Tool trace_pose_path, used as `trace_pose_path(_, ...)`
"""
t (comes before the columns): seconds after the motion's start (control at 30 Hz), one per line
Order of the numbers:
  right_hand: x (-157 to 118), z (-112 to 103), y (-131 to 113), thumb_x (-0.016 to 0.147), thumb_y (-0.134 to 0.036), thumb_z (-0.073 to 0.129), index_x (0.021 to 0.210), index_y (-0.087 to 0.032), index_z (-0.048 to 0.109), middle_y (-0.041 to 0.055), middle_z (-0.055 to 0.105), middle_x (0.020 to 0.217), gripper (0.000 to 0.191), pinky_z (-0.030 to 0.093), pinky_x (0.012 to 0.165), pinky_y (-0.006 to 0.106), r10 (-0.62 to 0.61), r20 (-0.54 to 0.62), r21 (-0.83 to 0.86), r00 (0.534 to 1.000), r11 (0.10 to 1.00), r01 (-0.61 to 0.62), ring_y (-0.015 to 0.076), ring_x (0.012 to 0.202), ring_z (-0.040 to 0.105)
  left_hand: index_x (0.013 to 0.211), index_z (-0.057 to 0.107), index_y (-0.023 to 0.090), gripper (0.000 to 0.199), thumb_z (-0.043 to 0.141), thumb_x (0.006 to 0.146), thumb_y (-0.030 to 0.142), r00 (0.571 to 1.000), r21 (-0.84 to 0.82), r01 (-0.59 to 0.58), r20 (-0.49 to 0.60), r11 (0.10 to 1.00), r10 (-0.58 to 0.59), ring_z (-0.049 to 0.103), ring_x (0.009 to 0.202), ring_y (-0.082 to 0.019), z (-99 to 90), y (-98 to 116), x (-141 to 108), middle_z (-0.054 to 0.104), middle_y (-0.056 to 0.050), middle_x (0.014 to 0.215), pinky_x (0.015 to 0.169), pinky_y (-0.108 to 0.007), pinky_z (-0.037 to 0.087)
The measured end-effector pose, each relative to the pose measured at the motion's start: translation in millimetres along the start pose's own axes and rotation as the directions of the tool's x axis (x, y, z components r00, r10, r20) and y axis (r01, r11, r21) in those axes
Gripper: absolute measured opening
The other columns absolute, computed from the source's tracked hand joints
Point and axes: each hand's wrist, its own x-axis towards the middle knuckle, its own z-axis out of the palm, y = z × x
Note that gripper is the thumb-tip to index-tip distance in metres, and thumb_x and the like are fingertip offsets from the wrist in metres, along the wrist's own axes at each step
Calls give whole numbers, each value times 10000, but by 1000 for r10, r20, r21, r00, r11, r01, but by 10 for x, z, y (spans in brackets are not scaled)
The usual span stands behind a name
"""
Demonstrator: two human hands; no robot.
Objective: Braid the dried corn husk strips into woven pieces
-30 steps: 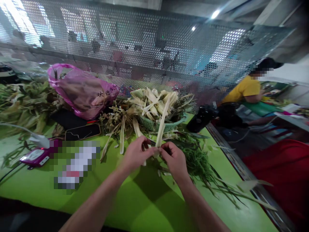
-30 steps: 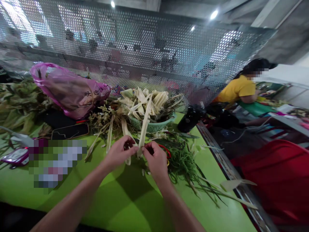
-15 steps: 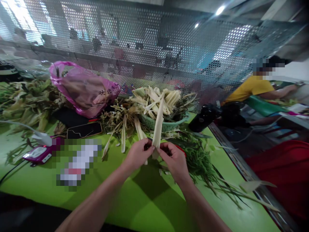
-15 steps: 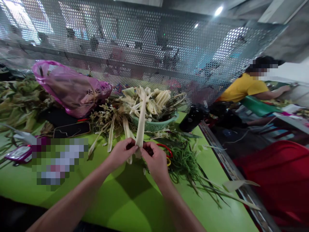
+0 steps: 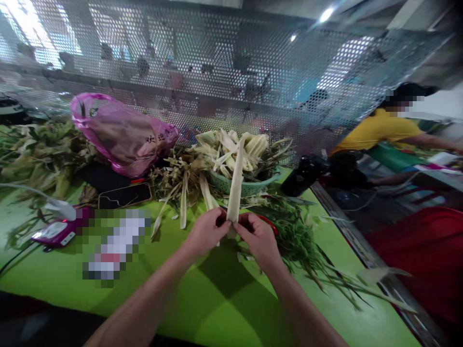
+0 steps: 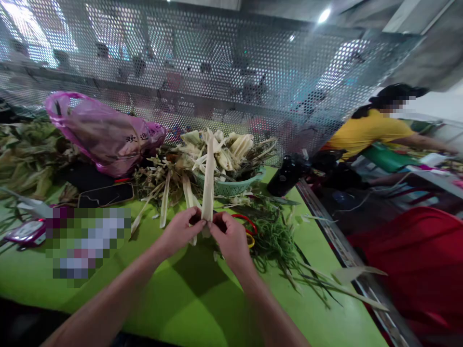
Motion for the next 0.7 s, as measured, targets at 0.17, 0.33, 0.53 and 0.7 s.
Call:
trace_pose_path(0.17,26,-11,-3,724,-318,633,763,-164,586,-2,567,683,165,412,592,249,31,18,31,999,999,-32,136,629,495,780,541,178,79,491,798,237,1000,3,3,19,1000,-3,502,667,-137,17,4,-4,581,-7,734,610,-255,363)
trace_pose_path(0.33,43,-13,6,715,-316,631,758,-166,587,-9,555,675,162,410,597,251,30,89,78,996,996,-37,131,618,486,765,520,183,55,492,790,223,1000,-9,22,10,1000,-22,492,665,-132,32,-12,-6,571,-3,727,614,-252,360)
trace_pose_path(0.53,14,-20,-42,743,-304,622,776,-174,580,-15,537,694,142,399,588,237,26,76,97,997,995,-33,124,631,475,788,543,180,69,513,786,242,999,-156,41,-3,987,-42,499,678,-134,55,-62,22,579,-8,747,637,-252,380)
trace_pose_path(0.7,1,-20,-50,750,-324,635,784,-185,579,-20,532,696,154,402,594,239,18,76,122,997,992,-28,127,636,473,777,553,183,61,531,777,239,999,-227,37,-27,973,-44,504,677,-133,68,-97,39,582,-12,742,647,-247,390)
